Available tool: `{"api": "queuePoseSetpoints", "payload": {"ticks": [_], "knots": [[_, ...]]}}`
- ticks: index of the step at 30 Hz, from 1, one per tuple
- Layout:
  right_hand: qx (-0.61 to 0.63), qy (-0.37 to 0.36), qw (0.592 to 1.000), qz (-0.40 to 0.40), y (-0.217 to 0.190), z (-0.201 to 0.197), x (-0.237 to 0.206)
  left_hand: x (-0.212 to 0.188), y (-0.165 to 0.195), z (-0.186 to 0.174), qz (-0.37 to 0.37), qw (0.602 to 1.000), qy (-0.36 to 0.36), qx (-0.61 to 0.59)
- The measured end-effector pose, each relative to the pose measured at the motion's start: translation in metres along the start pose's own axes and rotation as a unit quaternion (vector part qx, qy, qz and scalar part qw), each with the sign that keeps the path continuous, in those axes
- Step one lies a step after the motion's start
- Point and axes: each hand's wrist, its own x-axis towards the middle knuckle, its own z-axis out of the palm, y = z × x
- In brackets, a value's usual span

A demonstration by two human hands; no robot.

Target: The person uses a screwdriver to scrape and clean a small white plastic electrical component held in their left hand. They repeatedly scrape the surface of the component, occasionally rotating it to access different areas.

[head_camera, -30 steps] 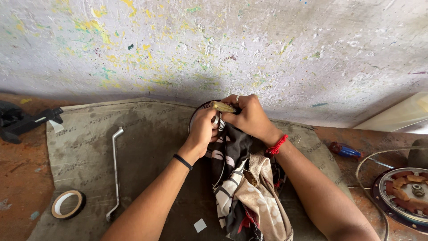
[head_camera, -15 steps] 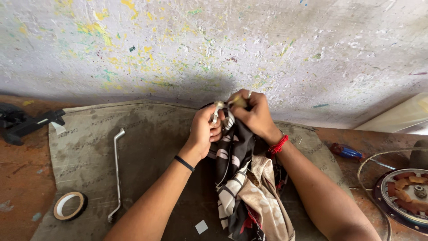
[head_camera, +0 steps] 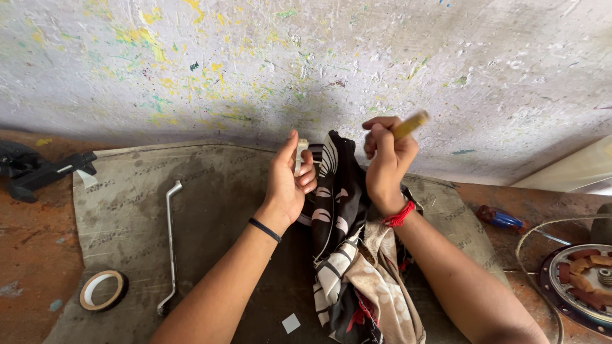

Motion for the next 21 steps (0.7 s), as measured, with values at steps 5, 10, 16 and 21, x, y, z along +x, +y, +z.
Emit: {"api": "queuePoseSetpoints", "payload": {"ticks": [5,10,16,21], "knots": [[-0.013,-0.054,0.998,-0.015,-0.007,0.016,-0.017,0.0,0.002,0.001,0.007,1.0,0.019,-0.02],[-0.162,-0.162,0.973,-0.006,-0.009,0.021,-0.033,-0.003,0.004,0.002,0.012,0.999,0.014,-0.042],[-0.139,-0.185,0.965,-0.119,-0.001,0.012,-0.043,-0.003,0.003,-0.002,0.014,0.997,-0.027,-0.075],[-0.063,-0.132,0.989,-0.016,0.011,0.013,-0.043,-0.003,0.004,-0.004,0.004,0.991,-0.067,-0.112]]}}
